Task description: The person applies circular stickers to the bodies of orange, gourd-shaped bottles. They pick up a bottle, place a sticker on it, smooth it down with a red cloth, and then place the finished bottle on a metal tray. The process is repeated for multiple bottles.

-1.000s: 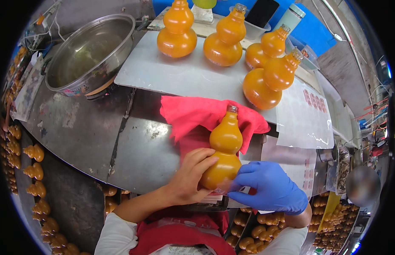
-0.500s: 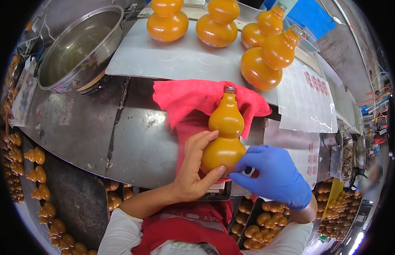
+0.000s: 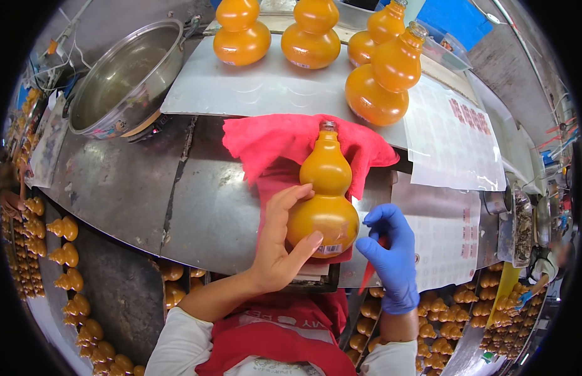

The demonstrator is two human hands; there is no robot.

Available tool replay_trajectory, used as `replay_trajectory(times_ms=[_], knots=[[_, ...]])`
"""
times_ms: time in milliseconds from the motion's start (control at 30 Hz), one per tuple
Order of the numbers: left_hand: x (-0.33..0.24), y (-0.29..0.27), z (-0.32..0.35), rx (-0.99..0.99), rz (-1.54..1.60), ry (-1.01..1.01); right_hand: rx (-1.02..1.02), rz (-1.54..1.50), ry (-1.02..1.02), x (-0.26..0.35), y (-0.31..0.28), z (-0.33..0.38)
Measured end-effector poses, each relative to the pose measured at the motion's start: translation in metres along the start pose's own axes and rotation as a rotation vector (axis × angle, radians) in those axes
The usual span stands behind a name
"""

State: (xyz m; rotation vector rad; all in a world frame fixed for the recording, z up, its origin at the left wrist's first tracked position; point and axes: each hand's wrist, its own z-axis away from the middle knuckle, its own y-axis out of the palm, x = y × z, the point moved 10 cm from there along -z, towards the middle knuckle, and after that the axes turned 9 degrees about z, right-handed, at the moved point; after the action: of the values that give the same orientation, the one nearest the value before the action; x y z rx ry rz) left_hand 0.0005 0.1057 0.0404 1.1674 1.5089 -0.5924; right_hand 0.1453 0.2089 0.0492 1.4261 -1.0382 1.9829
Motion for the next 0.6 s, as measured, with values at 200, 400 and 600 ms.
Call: replay_trajectory(times_ms=[200,400,600], knots=[[0.006,-0.001,0.000,-0.091,0.019,-0.039,-0.110,-0.018,0.012,-0.016,0.015,-0.005],[0.008,-0.001,-0.002,-0.149,0.182,-0.093,-0.095,-0.096,0.022,-0.017,0.017,-0.005],[0.010,-0.001,-0.003,-0.187,0.140,-0.103,-0.134,-0.005,-0.006,-0.008,0.019,-0.010]])
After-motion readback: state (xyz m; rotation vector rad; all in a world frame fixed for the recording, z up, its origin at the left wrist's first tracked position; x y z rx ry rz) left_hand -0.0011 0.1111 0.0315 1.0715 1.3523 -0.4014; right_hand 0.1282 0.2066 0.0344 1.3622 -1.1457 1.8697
